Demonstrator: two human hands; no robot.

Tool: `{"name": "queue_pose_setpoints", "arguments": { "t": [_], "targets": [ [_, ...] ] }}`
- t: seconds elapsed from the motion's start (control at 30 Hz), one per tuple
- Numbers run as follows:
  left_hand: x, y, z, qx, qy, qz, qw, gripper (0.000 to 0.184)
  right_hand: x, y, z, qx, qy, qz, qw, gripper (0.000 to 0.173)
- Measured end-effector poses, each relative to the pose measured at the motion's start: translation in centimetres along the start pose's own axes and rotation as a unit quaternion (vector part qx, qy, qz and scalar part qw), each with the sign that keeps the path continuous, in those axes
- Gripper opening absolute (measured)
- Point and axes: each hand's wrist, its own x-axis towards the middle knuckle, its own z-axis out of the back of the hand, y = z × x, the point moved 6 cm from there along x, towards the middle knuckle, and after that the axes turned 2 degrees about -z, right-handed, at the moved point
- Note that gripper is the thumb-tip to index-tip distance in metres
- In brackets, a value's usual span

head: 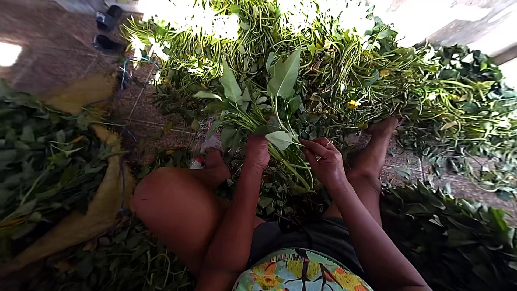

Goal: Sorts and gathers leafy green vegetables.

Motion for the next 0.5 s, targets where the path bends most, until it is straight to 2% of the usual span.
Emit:
{"name": "queue_pose_setpoints", "arguments": {
  "t": [0.2, 0.3, 0.37, 0.5],
  "targets": [
    [-0.4, -1.1, -0.4, 0.029, 0.068, -0.063, 0.995, 0.039, -0.9, 1.3, -0.4, -0.086, -0.010, 0.015, 0.996, 0.021],
    [-0.5, -0.4, 0.0, 0.015, 0.069, -0.038, 0.997, 0.033, -1.0, 1.5, 0.1, -0.075, -0.021, -0.012, 0.997, 0.021],
    [-0.4, 0.0, 0.0, 0.010, 0.062, -0.025, 0.998, 0.035, -0.9, 1.8, 0.7, -0.047, -0.023, -0.032, 0.998, 0.020],
    [-0.6, 0.2, -1.1, 0.032, 0.066, -0.012, 0.997, 0.039, -1.2, 3.0, 0.5, -0.059, -0.023, -0.013, 0.998, 0.021]
  ]
}}
